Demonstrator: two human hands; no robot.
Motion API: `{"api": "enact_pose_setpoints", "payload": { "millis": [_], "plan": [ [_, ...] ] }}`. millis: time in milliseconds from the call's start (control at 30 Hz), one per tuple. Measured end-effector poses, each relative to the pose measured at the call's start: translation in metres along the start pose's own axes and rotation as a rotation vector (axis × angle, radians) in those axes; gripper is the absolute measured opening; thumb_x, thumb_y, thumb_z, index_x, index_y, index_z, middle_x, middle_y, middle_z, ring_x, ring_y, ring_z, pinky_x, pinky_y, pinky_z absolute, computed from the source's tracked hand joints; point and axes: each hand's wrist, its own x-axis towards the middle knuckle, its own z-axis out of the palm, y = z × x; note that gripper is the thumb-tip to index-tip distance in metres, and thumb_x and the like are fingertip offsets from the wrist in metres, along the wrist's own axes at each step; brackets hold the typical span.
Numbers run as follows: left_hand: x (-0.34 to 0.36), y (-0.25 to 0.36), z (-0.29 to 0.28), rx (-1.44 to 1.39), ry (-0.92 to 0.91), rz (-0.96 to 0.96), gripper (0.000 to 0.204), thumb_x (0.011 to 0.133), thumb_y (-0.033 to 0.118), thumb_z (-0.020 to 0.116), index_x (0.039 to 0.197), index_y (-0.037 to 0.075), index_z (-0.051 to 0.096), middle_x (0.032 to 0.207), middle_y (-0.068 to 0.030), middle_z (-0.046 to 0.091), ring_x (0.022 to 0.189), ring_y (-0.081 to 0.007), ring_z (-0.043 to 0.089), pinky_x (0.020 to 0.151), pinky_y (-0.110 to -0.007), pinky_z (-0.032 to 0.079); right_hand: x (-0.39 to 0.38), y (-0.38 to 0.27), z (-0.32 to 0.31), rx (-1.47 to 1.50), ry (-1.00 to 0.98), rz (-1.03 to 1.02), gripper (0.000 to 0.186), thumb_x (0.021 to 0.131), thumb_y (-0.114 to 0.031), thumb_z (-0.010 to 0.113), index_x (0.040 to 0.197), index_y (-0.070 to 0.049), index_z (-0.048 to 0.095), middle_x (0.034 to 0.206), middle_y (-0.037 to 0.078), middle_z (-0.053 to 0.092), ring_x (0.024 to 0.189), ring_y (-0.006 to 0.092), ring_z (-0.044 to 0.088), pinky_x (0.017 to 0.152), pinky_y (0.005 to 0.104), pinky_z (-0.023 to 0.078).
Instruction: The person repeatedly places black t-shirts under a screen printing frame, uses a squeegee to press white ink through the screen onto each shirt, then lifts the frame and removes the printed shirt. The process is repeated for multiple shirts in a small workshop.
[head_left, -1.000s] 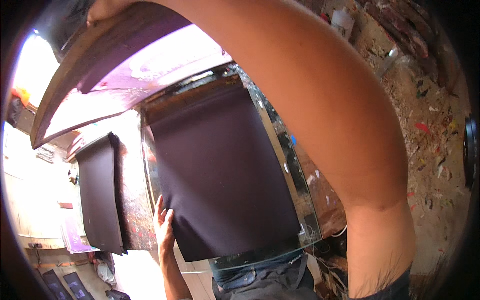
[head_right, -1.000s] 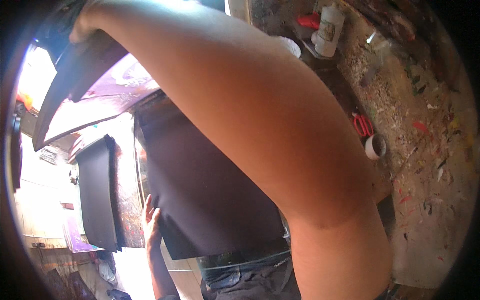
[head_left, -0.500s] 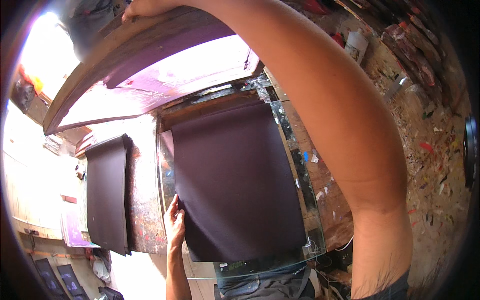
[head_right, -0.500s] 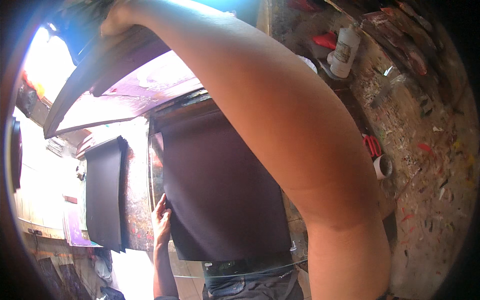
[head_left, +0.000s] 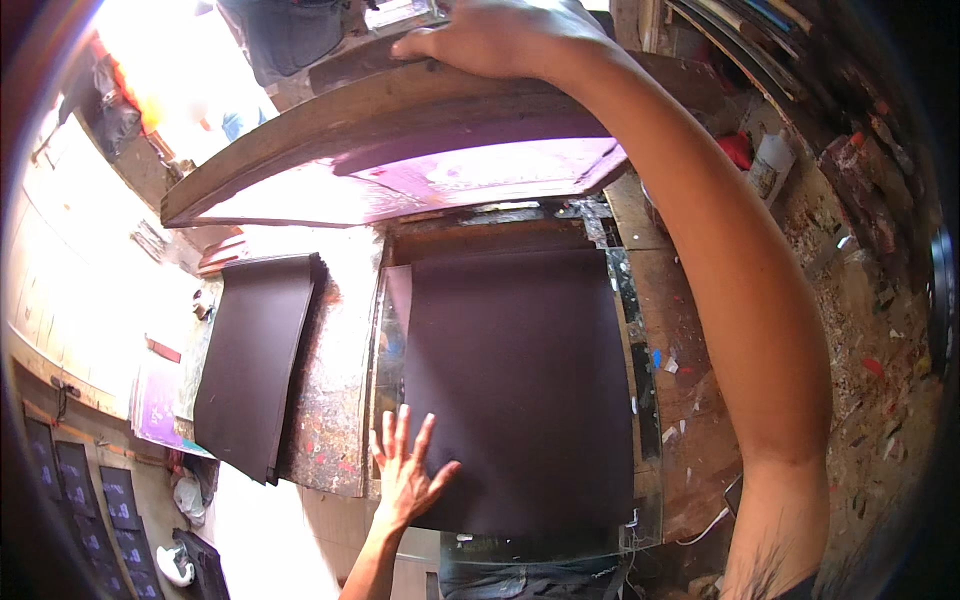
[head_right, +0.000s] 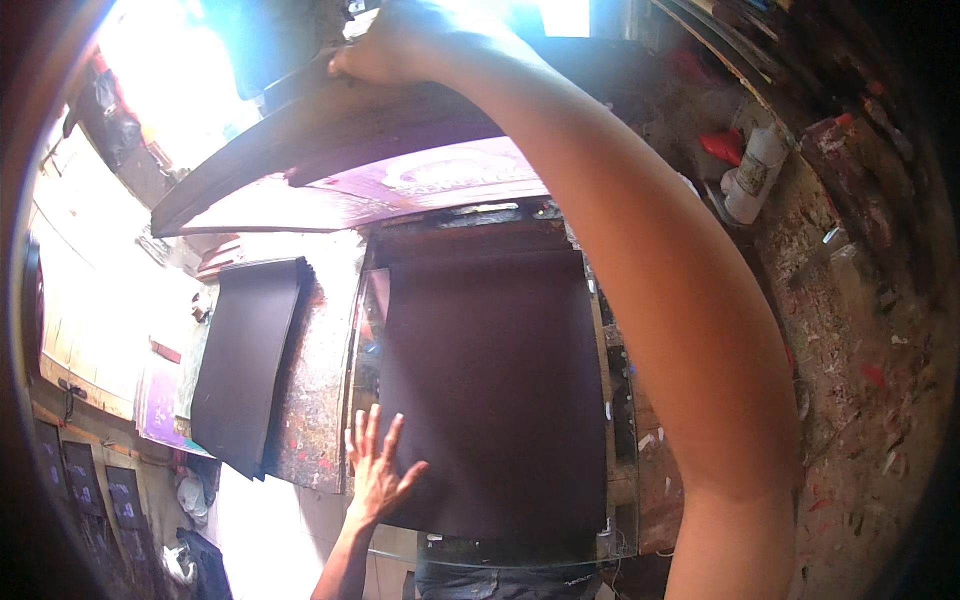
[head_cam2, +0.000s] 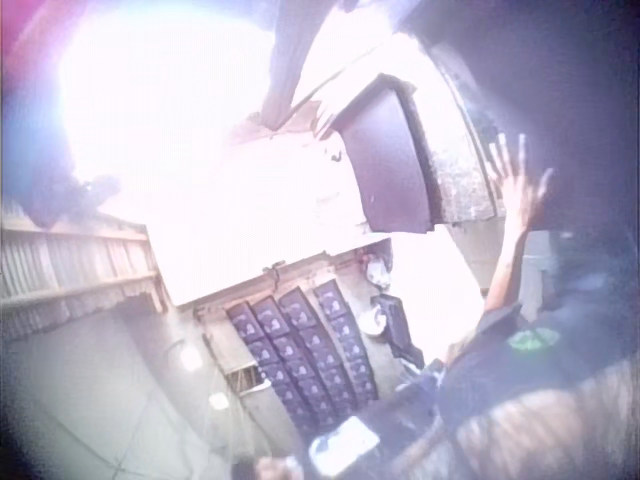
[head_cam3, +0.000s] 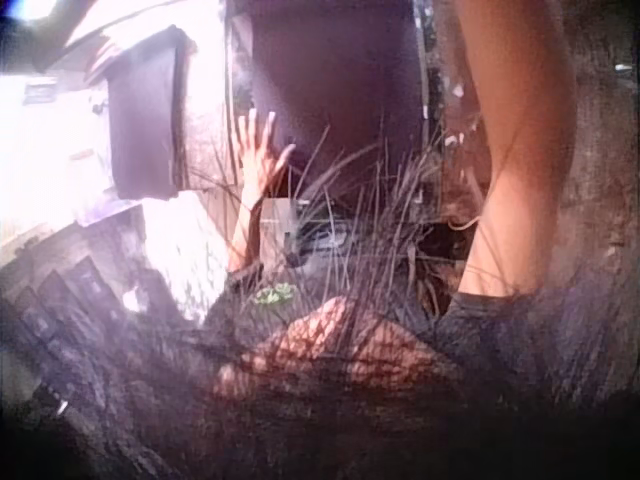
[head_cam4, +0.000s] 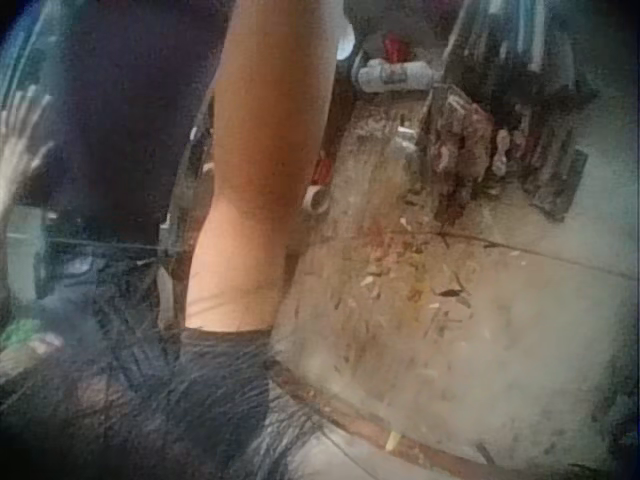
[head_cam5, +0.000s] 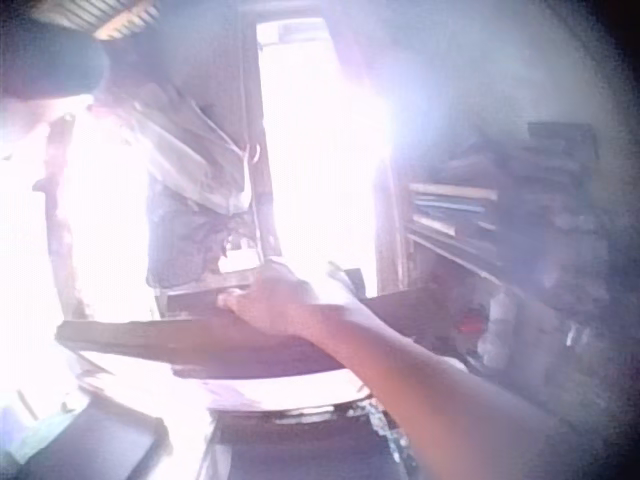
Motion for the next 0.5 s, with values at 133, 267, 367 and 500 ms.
{"api": "enact_pose_setpoints", "payload": {
  "millis": [133,267,367,500],
  "plan": [
    [0.001,0.002,0.018,-0.024,-0.098,0.036,0.083,0.091,0.067,0.058,0.158,0.022,0.038,0.167,-0.0167,0.025,0.156,-0.0349,0.019,0.121,-0.066,0.002,-0.019,-0.012,-0.042,-0.014,-0.325,0.164,0.066,0.094,-0.057,0.056,0.142,-0.013,0.059,0.14,0.02,0.062,0.13,0.0363,0.058,0.112,0.048,0.042],
    [0.001,0.001,0.016,-0.034,-0.08,0.05,0.084,0.092,0.068,0.057,0.16,0.023,0.036,0.167,-0.017,0.025,0.155,-0.0374,0.019,0.121,-0.066,0.003,0.0,0.02,0.005,-0.195,0.051,0.09,0.087,0.082,-0.079,0.059,0.099,0.004,0.076,0.093,0.027,0.074,0.09,0.039,0.074,0.086,0.0482,0.057],
    [-0.001,0.0,0.009,0.016,-0.117,0.041,0.089,0.091,0.07,0.057,0.162,0.021,0.03,0.168,-0.0187,0.02,0.156,-0.0398,0.016,0.12,-0.068,0.002,-0.023,-0.005,-0.004,-0.207,0.024,0.136,0.084,0.084,-0.077,0.06,0.099,0.004,0.075,0.096,0.027,0.074,0.093,0.0386,0.074,0.089,0.0484,0.056],
    [0.015,0.004,-0.052,-0.468,0.272,0.066,0.096,0.092,0.051,0.071,0.164,0.017,0.017,0.168,-0.0241,0.013,0.155,-0.0448,0.013,0.121,-0.064,0.017,-0.089,-0.05,0.008,-0.141,0.153,0.115,0.064,0.088,-0.065,0.067,0.099,-0.002,0.071,0.091,0.02,0.075,0.09,0.0366,0.073,0.093,0.0492,0.049]
  ]
}}
